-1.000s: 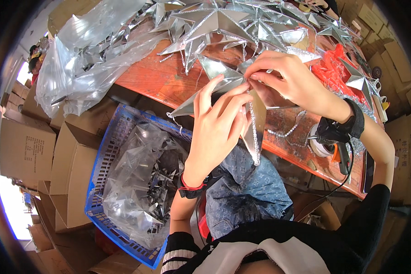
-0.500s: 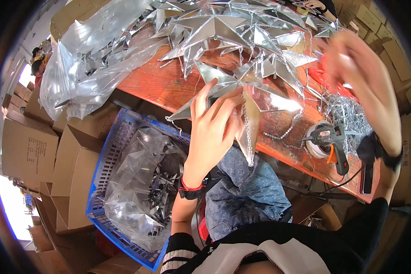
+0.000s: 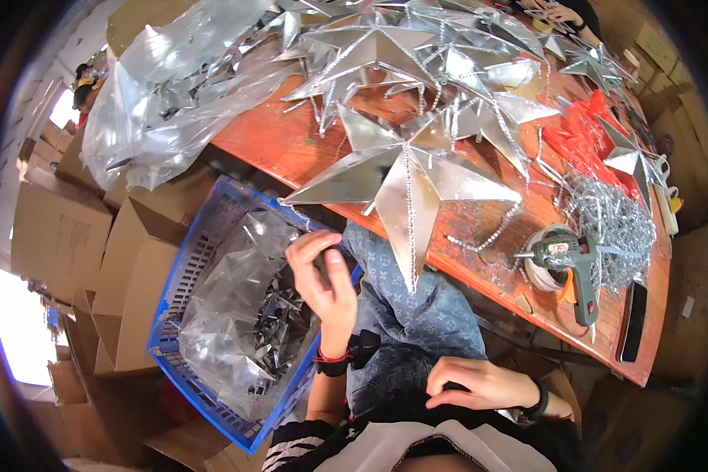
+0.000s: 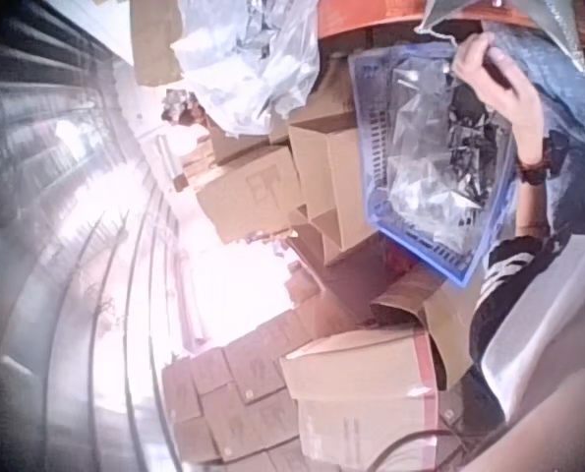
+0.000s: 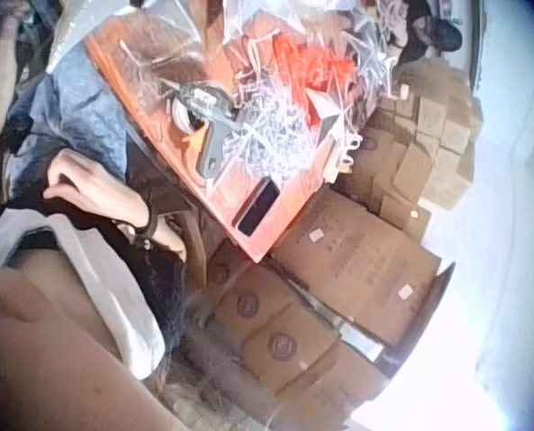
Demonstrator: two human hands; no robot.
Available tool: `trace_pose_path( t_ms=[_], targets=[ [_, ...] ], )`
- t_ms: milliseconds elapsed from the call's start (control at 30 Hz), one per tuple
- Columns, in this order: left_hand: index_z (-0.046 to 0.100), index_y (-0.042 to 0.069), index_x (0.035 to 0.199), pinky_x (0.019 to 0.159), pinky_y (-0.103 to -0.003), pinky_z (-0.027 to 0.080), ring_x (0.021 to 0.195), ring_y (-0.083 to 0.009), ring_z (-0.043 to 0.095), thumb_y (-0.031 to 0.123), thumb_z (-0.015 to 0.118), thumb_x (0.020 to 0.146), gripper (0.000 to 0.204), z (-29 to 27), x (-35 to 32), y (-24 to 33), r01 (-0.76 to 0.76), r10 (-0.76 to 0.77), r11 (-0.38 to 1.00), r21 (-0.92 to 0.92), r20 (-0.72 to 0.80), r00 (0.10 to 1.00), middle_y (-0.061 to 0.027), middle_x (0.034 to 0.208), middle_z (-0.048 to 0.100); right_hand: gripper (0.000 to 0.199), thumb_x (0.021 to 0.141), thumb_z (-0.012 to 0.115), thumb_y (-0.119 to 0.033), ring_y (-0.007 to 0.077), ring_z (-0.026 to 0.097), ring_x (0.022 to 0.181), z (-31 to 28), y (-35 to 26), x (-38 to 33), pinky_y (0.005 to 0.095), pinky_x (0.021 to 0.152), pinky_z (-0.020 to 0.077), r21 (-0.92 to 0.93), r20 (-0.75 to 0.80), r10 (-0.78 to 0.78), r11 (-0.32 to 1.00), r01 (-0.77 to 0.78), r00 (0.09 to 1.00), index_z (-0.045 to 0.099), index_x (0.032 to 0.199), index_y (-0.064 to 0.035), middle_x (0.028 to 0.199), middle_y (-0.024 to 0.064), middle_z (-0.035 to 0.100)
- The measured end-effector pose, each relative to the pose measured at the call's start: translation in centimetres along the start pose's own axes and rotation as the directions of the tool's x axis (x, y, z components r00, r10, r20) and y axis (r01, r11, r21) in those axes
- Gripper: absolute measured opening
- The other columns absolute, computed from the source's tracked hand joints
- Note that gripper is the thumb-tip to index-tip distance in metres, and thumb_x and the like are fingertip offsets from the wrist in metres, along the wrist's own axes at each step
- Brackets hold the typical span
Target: Decorate silver star ornaments by gluing silver beads and trim to the edges with a glue gun.
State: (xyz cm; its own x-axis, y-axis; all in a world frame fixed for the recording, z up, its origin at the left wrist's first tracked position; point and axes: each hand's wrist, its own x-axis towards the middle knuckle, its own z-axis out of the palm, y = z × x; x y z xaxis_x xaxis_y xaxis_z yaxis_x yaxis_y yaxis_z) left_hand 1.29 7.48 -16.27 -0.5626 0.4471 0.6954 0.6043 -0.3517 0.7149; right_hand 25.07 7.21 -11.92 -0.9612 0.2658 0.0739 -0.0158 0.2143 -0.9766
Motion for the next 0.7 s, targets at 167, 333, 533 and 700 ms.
trace_pose_path(
  t_ms=[167,333,533,700],
  targets=[
    [0.042,0.003,0.122,0.097,-0.040,0.033,0.115,-0.0316,0.041,0.008,0.076,0.061,0.070,2.4,-1.4,0.1,0.008,-0.032,0.995,0.101,0.235,0.971,-0.0167,0.126,0.041,0.020,0.072,0.068,0.000,0.0202,0.055,0.077,0.6,1.9,1.8,0.0288,0.068,0.0457,-0.038,0.070,-0.142,0.989,0.144,0.987,0.051,0.082,-0.0033,0.084,0.0059,0.055],
    [0.023,0.002,0.128,0.098,-0.038,0.032,0.114,-0.0237,0.040,0.010,0.081,0.062,0.089,5.4,-2.3,1.0,0.061,-0.029,0.989,-0.137,0.227,0.973,-0.0133,0.124,0.033,0.024,0.075,0.067,-0.009,0.0270,0.053,0.069,0.5,3.5,1.9,0.0337,0.060,0.0427,-0.118,-0.017,-0.088,0.989,0.085,0.996,0.045,0.083,-0.0054,0.077,0.0093,0.051],
    [0.026,0.003,0.125,0.098,-0.036,0.032,0.116,-0.0218,0.038,0.003,0.077,0.066,0.078,7.0,-3.3,1.4,0.114,-0.110,0.990,-0.080,0.056,0.992,-0.0104,0.123,0.033,0.022,0.078,0.059,-0.003,0.0275,0.047,0.061,0.2,5.7,1.1,0.0343,0.056,0.0401,-0.087,-0.100,-0.005,0.996,-0.004,0.995,0.038,0.081,-0.0051,0.071,0.0115,0.047],
    [0.033,0.004,0.124,0.094,-0.032,0.035,0.112,-0.0210,0.042,0.002,0.071,0.073,0.064,7.9,-3.0,2.5,0.196,-0.246,0.895,-0.400,-0.076,0.966,-0.0112,0.122,0.038,0.015,0.085,0.048,0.002,0.0200,0.048,0.062,-0.3,7.0,0.6,0.0292,0.060,0.0433,-0.065,-0.143,-0.048,0.997,0.039,0.988,0.034,0.084,-0.0040,0.072,0.0124,0.048]
  ],
)
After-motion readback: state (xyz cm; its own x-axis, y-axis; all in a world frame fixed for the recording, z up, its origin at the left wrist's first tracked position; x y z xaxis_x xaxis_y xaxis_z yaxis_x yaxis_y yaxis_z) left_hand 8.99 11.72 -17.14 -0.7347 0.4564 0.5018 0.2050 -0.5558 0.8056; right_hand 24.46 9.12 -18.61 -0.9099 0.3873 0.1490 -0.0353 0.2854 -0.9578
